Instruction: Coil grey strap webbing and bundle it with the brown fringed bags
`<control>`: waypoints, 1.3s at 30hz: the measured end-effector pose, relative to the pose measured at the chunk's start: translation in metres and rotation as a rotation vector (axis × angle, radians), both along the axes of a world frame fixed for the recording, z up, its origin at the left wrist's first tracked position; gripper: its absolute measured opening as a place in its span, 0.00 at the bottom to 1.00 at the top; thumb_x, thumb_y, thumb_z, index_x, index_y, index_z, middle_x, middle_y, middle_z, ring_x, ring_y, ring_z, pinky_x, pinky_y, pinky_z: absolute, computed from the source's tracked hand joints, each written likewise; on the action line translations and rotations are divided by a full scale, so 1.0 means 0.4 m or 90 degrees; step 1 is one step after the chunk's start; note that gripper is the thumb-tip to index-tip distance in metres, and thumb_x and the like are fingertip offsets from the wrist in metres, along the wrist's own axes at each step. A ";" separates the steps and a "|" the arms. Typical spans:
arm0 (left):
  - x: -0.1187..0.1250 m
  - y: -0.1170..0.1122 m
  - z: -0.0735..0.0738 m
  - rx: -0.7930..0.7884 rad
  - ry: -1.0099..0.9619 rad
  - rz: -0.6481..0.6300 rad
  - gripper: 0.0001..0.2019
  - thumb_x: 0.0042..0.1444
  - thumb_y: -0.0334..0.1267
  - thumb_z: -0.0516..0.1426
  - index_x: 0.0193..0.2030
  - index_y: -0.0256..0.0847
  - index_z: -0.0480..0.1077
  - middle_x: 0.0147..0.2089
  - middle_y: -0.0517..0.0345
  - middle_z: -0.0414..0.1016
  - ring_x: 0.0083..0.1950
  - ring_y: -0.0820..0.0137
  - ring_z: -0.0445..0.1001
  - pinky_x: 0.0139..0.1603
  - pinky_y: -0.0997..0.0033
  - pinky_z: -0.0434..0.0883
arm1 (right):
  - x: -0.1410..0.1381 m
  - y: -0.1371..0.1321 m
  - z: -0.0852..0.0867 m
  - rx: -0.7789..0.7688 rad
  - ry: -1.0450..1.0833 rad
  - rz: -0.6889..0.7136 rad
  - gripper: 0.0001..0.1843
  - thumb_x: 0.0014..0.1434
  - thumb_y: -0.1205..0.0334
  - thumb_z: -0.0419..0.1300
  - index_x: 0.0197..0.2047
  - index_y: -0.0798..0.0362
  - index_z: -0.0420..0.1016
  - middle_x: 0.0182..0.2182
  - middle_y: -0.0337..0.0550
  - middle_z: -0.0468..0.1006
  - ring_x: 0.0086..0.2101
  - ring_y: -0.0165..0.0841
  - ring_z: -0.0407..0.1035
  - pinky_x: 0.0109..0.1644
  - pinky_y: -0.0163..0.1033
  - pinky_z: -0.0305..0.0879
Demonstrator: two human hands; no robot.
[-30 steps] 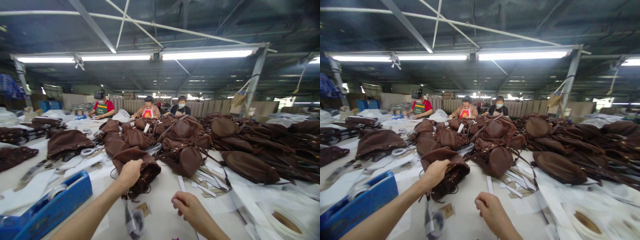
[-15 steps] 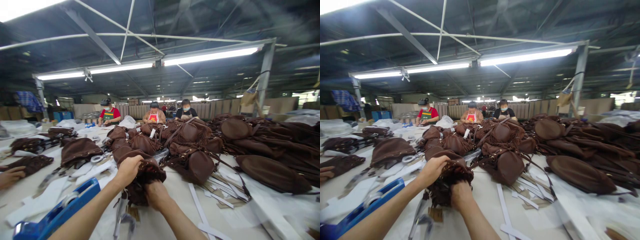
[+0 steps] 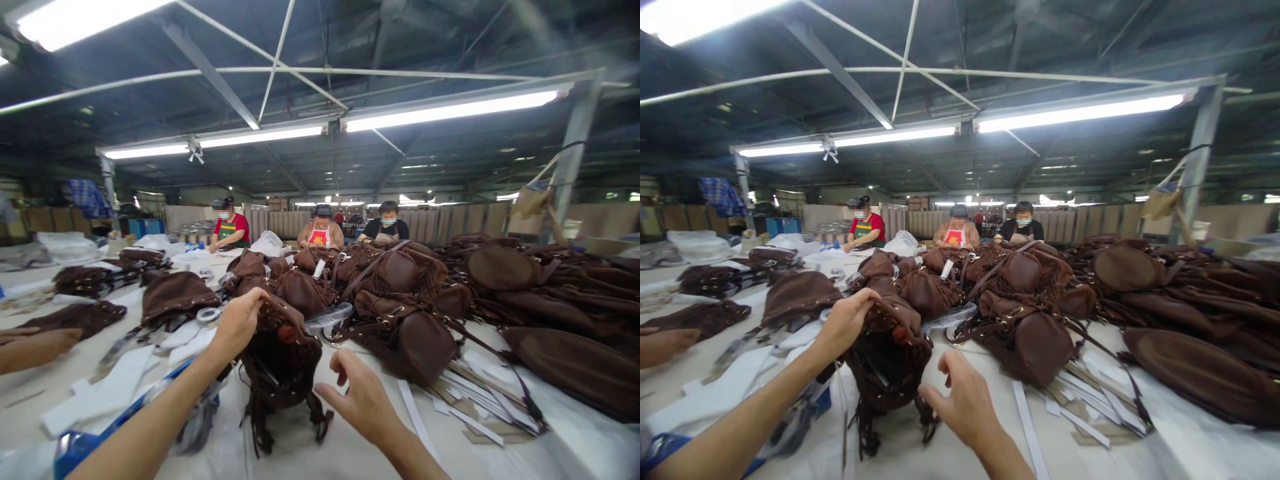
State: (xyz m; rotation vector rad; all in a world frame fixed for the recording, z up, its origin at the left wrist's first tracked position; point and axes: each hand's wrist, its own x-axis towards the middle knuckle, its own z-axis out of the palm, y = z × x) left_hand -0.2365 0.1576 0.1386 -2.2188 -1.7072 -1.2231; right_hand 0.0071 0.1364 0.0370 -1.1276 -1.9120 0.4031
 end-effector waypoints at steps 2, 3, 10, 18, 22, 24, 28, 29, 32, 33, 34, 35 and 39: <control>-0.023 0.012 0.044 0.046 -0.014 0.024 0.13 0.60 0.37 0.46 0.39 0.43 0.71 0.33 0.58 0.76 0.36 0.65 0.73 0.38 0.70 0.65 | -0.002 0.021 0.010 -0.003 0.018 -0.032 0.10 0.52 0.58 0.59 0.38 0.52 0.67 0.32 0.40 0.74 0.29 0.33 0.68 0.36 0.38 0.61; -0.031 0.017 0.069 0.069 -0.015 0.030 0.13 0.60 0.37 0.46 0.38 0.43 0.71 0.33 0.57 0.76 0.36 0.64 0.73 0.38 0.69 0.65 | -0.004 0.034 0.016 -0.019 0.026 -0.022 0.09 0.55 0.58 0.56 0.38 0.52 0.67 0.32 0.41 0.74 0.30 0.34 0.68 0.37 0.39 0.61; -0.053 0.042 0.243 0.176 -0.006 0.050 0.11 0.58 0.35 0.48 0.33 0.41 0.71 0.31 0.57 0.74 0.36 0.64 0.71 0.41 0.67 0.65 | -0.014 0.091 0.036 -0.064 0.060 0.055 0.14 0.56 0.58 0.49 0.38 0.53 0.74 0.34 0.44 0.78 0.37 0.38 0.72 0.42 0.42 0.65; -0.089 0.019 0.426 0.280 -0.014 0.068 0.09 0.58 0.32 0.50 0.35 0.42 0.72 0.32 0.55 0.73 0.36 0.63 0.70 0.40 0.63 0.65 | -0.072 0.101 -0.003 -0.034 0.109 0.044 0.23 0.56 0.61 0.49 0.52 0.56 0.72 0.48 0.52 0.76 0.46 0.42 0.71 0.52 0.45 0.66; -0.078 0.004 0.455 0.274 -0.022 0.047 0.09 0.57 0.33 0.50 0.33 0.44 0.71 0.30 0.57 0.73 0.35 0.62 0.71 0.39 0.63 0.64 | -0.119 0.160 0.041 0.012 0.130 0.010 0.38 0.51 0.65 0.55 0.66 0.57 0.55 0.62 0.54 0.62 0.59 0.43 0.59 0.61 0.46 0.57; -0.067 -0.004 0.445 0.268 -0.028 0.040 0.09 0.57 0.34 0.50 0.33 0.43 0.72 0.30 0.58 0.73 0.35 0.63 0.71 0.39 0.64 0.65 | -0.155 0.195 0.071 -0.009 0.140 0.016 0.42 0.47 0.68 0.59 0.66 0.55 0.55 0.64 0.52 0.59 0.63 0.44 0.52 0.65 0.47 0.50; -0.055 -0.018 0.403 0.256 -0.025 0.043 0.10 0.56 0.35 0.49 0.33 0.40 0.72 0.30 0.58 0.74 0.34 0.64 0.72 0.39 0.67 0.66 | -0.234 0.235 0.115 -0.074 0.166 0.062 0.12 0.49 0.59 0.62 0.38 0.52 0.74 0.38 0.45 0.78 0.46 0.44 0.71 0.53 0.46 0.64; -0.055 -0.019 0.390 0.252 -0.021 0.046 0.10 0.56 0.35 0.49 0.33 0.40 0.72 0.30 0.57 0.74 0.34 0.64 0.72 0.39 0.67 0.66 | -0.245 0.236 0.126 -0.087 0.175 0.082 0.09 0.52 0.54 0.60 0.30 0.51 0.71 0.27 0.41 0.76 0.37 0.41 0.73 0.46 0.44 0.68; -0.060 -0.011 0.355 0.240 -0.012 0.063 0.11 0.57 0.34 0.48 0.34 0.40 0.73 0.30 0.57 0.75 0.34 0.65 0.73 0.38 0.69 0.67 | -0.215 0.222 0.188 -0.115 0.210 0.137 0.23 0.56 0.39 0.48 0.21 0.49 0.57 0.14 0.31 0.58 0.18 0.30 0.61 0.27 0.39 0.66; -0.060 -0.004 0.343 0.237 -0.013 0.069 0.12 0.58 0.33 0.48 0.35 0.40 0.73 0.31 0.57 0.76 0.35 0.65 0.73 0.38 0.69 0.67 | -0.180 0.215 0.224 -0.118 0.219 0.153 0.24 0.56 0.37 0.46 0.22 0.48 0.55 0.14 0.29 0.55 0.15 0.28 0.56 0.23 0.37 0.65; -0.059 0.006 0.330 0.235 -0.014 0.072 0.12 0.58 0.32 0.47 0.36 0.40 0.72 0.32 0.57 0.76 0.36 0.65 0.74 0.39 0.69 0.67 | -0.132 0.205 0.269 -0.115 0.226 0.166 0.25 0.55 0.35 0.45 0.23 0.48 0.55 0.14 0.27 0.54 0.14 0.26 0.53 0.22 0.36 0.63; -0.055 0.017 0.316 0.233 -0.015 0.072 0.12 0.59 0.31 0.47 0.37 0.41 0.72 0.33 0.57 0.76 0.37 0.65 0.74 0.40 0.70 0.67 | -0.074 0.195 0.322 -0.111 0.224 0.177 0.25 0.54 0.35 0.47 0.23 0.48 0.56 0.15 0.26 0.54 0.14 0.24 0.51 0.20 0.34 0.61; -0.016 0.068 0.250 0.216 -0.007 0.047 0.12 0.60 0.31 0.47 0.36 0.41 0.71 0.32 0.57 0.75 0.36 0.66 0.73 0.39 0.71 0.68 | 0.188 0.119 0.548 -0.066 0.116 0.137 0.23 0.50 0.40 0.60 0.22 0.51 0.61 0.12 0.27 0.58 0.12 0.22 0.50 0.15 0.29 0.47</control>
